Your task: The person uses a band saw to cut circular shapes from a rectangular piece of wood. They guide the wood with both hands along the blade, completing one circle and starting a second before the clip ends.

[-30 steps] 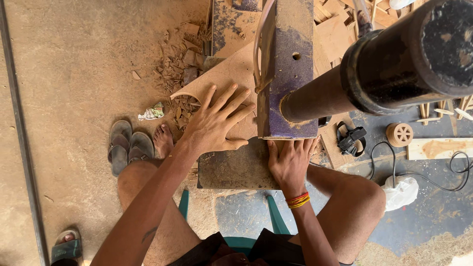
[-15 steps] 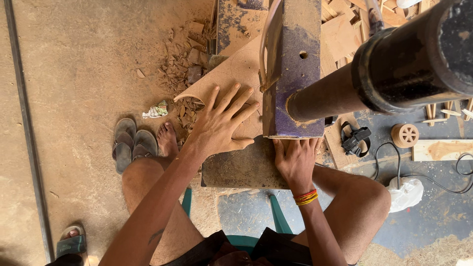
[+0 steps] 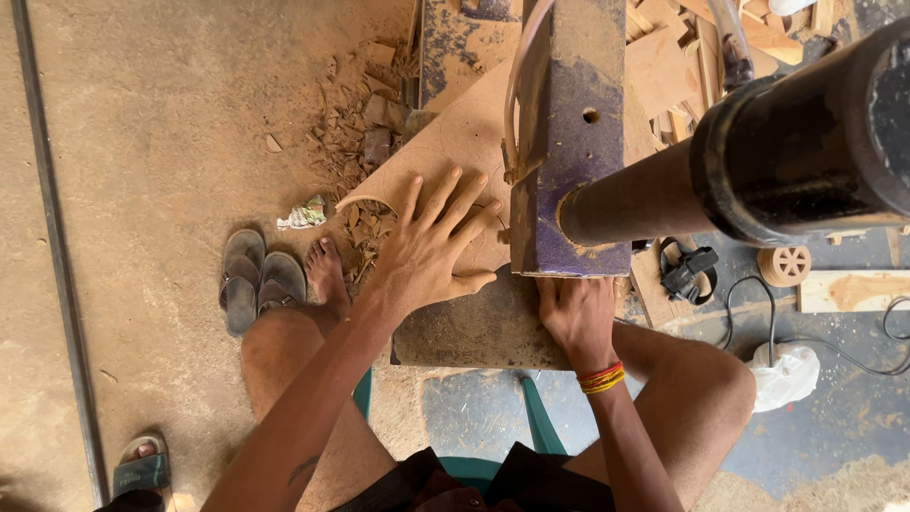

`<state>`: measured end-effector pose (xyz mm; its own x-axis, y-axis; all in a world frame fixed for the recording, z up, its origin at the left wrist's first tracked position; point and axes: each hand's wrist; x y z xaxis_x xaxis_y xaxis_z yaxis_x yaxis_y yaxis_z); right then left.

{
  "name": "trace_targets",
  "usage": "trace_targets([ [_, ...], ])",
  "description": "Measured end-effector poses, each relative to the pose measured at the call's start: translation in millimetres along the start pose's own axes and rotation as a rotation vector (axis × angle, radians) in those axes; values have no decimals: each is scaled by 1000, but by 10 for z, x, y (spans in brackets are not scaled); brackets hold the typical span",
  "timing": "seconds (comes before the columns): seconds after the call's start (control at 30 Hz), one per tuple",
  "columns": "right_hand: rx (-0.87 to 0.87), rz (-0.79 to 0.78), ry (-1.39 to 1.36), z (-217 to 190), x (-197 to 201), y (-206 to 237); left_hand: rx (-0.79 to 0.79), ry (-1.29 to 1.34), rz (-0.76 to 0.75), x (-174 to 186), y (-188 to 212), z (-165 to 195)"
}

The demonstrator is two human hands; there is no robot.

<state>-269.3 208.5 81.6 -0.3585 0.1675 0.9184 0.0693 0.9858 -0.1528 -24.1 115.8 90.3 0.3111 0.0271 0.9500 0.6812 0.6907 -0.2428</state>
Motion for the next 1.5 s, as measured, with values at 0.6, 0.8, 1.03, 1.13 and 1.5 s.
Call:
trace_targets([
  [0.6,66,-11,-7,31,90,-101,71,-17,-11,-58,41,101],
  [0.8,135,48,-24,62,70,-132,84,-2,-12,-76,42,96],
  [1.03,112,-3,-49,102,53,-150,83,0,-4,-106,51,105],
  [1.13,143,13,-34,121,46,-152,87,-4,10,-116,51,112],
  [1.5,121,-6,-55,178,0,-166,95,-31,19,-132,58,114],
])
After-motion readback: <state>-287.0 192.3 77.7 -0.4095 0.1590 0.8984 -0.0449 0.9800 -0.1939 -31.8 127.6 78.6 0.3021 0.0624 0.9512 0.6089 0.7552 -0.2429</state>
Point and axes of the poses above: each hand's wrist, its own y-axis away from the middle knuckle, its own x-axis out of the back of the hand, z = x × y, and after that the axes turned 2 degrees about -x, right-handed
